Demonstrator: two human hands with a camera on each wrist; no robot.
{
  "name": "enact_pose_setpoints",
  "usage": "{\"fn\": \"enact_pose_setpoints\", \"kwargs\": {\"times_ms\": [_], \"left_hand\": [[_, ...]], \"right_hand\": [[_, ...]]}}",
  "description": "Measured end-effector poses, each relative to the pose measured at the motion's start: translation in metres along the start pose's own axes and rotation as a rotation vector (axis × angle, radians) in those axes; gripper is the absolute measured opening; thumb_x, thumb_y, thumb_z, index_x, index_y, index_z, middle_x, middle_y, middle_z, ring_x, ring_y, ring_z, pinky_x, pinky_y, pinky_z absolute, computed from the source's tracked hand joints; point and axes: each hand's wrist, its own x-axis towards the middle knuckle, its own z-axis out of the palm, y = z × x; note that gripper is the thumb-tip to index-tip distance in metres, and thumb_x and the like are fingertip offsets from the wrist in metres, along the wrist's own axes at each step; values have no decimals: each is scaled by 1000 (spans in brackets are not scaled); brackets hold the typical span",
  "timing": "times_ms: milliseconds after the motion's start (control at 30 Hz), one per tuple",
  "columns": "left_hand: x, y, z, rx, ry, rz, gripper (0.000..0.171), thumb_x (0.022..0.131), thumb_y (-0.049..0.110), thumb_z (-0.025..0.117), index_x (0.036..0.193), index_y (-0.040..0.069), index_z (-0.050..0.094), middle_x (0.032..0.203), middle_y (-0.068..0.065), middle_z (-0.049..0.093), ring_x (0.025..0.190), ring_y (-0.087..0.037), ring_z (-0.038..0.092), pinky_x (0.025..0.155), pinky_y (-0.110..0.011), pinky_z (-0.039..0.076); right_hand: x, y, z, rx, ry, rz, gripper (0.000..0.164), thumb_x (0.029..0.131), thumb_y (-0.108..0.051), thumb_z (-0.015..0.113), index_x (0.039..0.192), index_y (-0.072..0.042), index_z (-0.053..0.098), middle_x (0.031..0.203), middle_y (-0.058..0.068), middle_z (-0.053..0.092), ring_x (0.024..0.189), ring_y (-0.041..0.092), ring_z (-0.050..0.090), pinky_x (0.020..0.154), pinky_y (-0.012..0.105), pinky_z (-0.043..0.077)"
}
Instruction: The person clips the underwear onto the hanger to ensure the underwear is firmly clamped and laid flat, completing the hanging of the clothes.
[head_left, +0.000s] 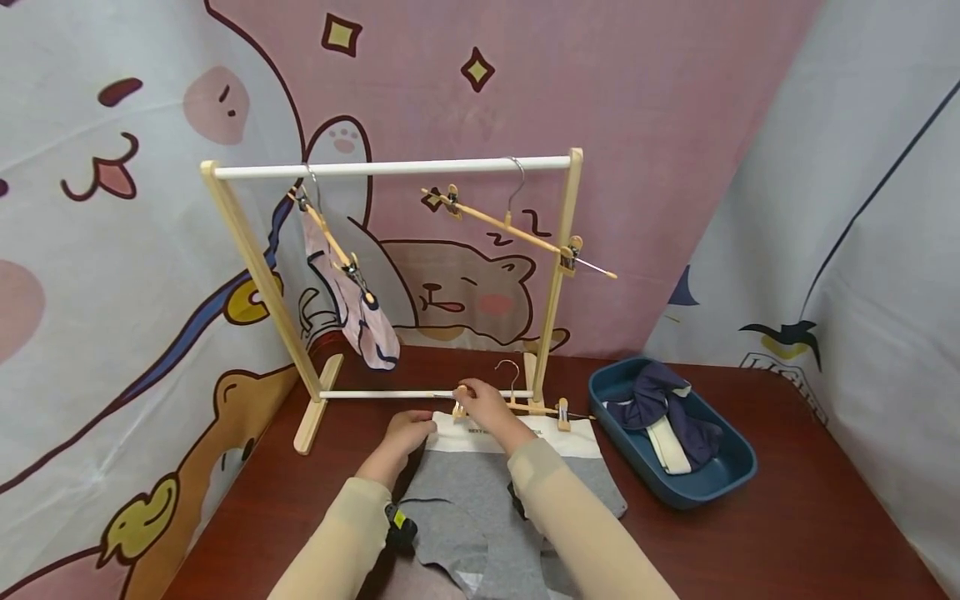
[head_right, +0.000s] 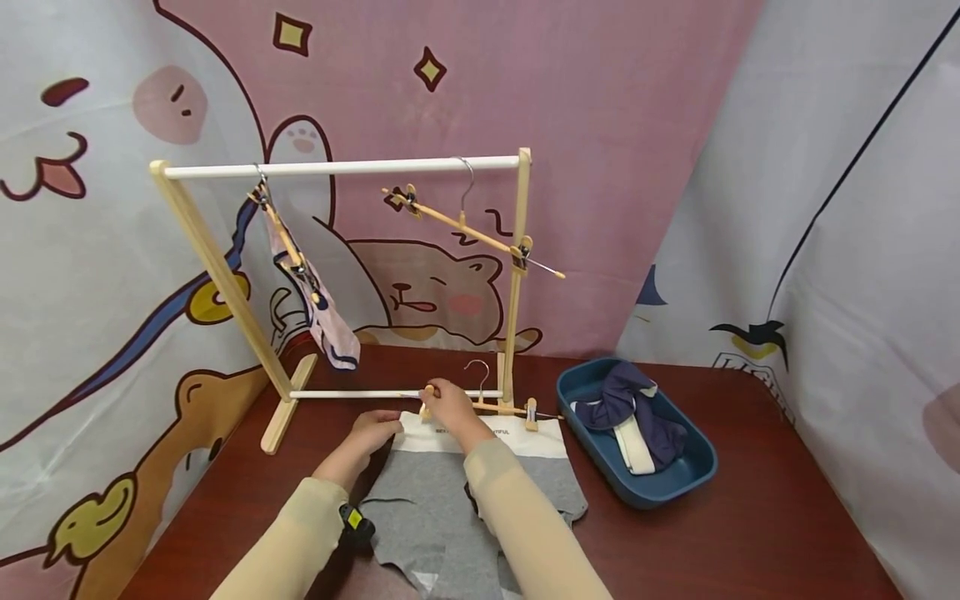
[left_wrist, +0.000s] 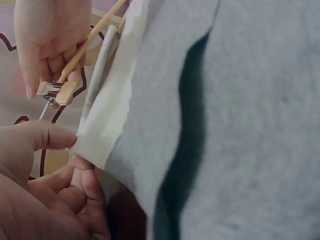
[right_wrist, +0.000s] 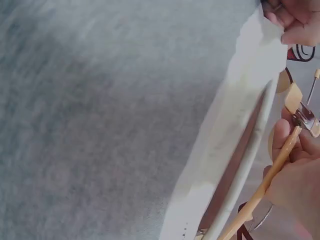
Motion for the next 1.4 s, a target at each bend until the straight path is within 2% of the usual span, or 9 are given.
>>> {"fn": "enact_pose_setpoints", "kwargs": {"times_ms": [67, 133, 267, 500, 600, 800, 1067, 1267, 1400], "left_hand": [[0, 2, 0, 23, -39, -16, 39, 81, 19, 64, 113, -3, 65, 113, -18, 64, 100, -25, 59, 85, -39, 48], [-1, 3, 0, 55, -50, -3, 40, 84, 24, 65, 113, -3, 65, 109, -17, 65, 98, -25, 59, 83, -40, 48], [-3, 5, 2, 129, -7, 100, 34, 88, 24, 64, 107, -3, 67, 103, -15, 66, 90, -23, 59, 74, -35, 49], [-3, 2, 2, 224, 72, 262, 20, 87, 18, 67, 99, 4, 71, 92, -10, 68, 83, -21, 59, 71, -33, 47], [-5, 3, 1, 222, 86, 315, 16, 87, 16, 67, 97, 5, 72, 90, -9, 69, 83, -21, 60, 71, -33, 47], [-9, 2, 2, 168, 78, 398, 15, 90, 11, 61, 97, 1, 69, 95, -14, 69, 90, -27, 63, 79, -39, 48], [-9, -2, 2, 162, 53, 528, 12, 91, 9, 60, 96, 2, 68, 92, -12, 70, 88, -26, 63, 78, -40, 48], [-9, -4, 1, 190, 18, 570, 11, 91, 11, 60, 95, 6, 69, 93, -8, 70, 91, -24, 63, 81, -40, 48], [-11, -3, 1, 182, -5, 564, 10, 91, 12, 61, 95, 8, 69, 94, -5, 70, 91, -19, 61, 82, -38, 48]], "right_hand": [[-1, -2, -3, 21, -18, 16, 44, 99, -36, 48, 132, -7, 50, 122, 13, 58, 110, 27, 57, 91, 43, 46], [-2, -2, -5, 51, -31, 24, 40, 98, -35, 49, 127, -8, 53, 118, 11, 60, 104, 25, 59, 87, 41, 48], [-3, -1, -7, 135, -36, 44, 32, 95, -30, 56, 119, -8, 56, 108, 9, 60, 93, 20, 58, 79, 36, 49], [-2, -4, -11, 103, 17, 82, 30, 93, -31, 59, 115, -10, 65, 111, 8, 65, 99, 23, 60, 86, 40, 49], [-3, -2, -13, 132, 13, 70, 27, 92, -29, 61, 111, -9, 64, 107, 8, 64, 95, 21, 60, 82, 37, 49], [-7, 7, -17, 215, -6, -31, 22, 88, -23, 67, 104, -8, 65, 100, 7, 65, 89, 17, 60, 76, 31, 50], [-8, 13, -17, 196, 39, -104, 14, 89, -26, 66, 96, -14, 67, 99, 1, 68, 92, 14, 61, 76, 31, 50], [-5, 12, -19, 233, 77, -103, 8, 86, -23, 69, 89, -16, 68, 97, -2, 69, 92, 14, 62, 79, 31, 49], [-3, 12, -20, 251, 75, -119, 6, 86, -19, 69, 90, -14, 69, 96, 0, 69, 94, 16, 61, 81, 32, 48]]}}
